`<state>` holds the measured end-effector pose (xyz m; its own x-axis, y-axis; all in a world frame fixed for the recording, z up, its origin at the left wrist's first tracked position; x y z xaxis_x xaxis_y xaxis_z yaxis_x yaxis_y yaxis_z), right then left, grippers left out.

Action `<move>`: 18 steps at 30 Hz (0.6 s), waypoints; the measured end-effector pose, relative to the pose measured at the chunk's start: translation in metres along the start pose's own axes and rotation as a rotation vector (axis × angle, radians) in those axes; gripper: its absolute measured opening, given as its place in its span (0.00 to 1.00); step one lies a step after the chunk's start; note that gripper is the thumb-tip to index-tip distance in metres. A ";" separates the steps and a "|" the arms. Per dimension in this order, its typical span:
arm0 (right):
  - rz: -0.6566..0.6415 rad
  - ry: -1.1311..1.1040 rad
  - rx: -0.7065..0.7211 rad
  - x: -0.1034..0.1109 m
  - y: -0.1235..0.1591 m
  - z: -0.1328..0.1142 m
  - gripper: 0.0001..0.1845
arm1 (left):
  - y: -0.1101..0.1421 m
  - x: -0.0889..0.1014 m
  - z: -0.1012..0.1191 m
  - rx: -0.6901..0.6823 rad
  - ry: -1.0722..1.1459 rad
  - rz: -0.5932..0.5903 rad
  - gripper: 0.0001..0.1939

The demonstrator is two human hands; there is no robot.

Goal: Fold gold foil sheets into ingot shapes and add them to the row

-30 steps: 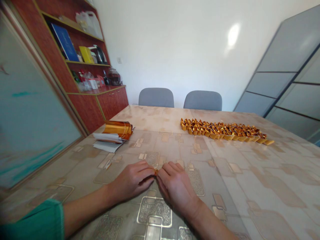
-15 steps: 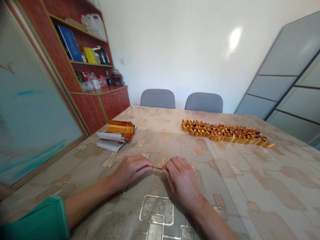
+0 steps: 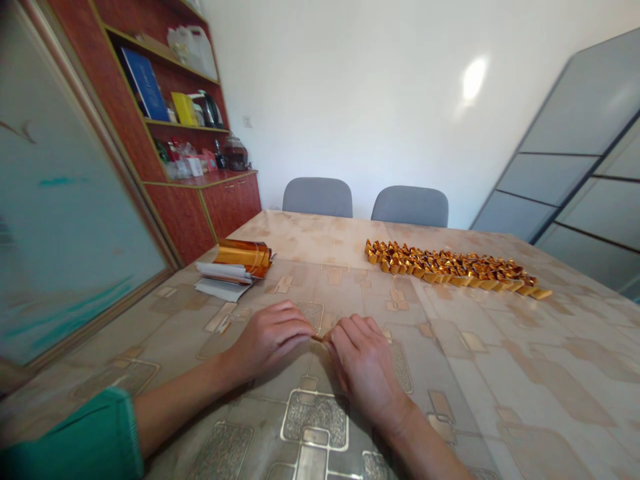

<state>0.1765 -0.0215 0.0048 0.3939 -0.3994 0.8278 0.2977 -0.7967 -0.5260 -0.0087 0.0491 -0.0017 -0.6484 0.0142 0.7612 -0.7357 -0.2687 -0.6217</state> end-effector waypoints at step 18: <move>0.140 0.042 0.310 0.008 0.006 -0.021 0.09 | 0.009 -0.008 -0.014 1.036 1.451 0.100 0.31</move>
<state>0.1637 -0.0393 0.0125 0.4152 -0.5183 0.7476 0.4964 -0.5596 -0.6636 -0.0125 0.0599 -0.0163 -0.7350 0.5611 -0.3808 -0.6462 -0.7497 0.1427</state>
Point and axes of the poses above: each hand's wrist, its own y-axis away from the middle knuckle, its own x-axis out of the back of the hand, z = x × y, the point moved 2 cm from there along -y, towards the middle knuckle, and after that the axes turned 5 degrees about -x, right-handed, at the moved point
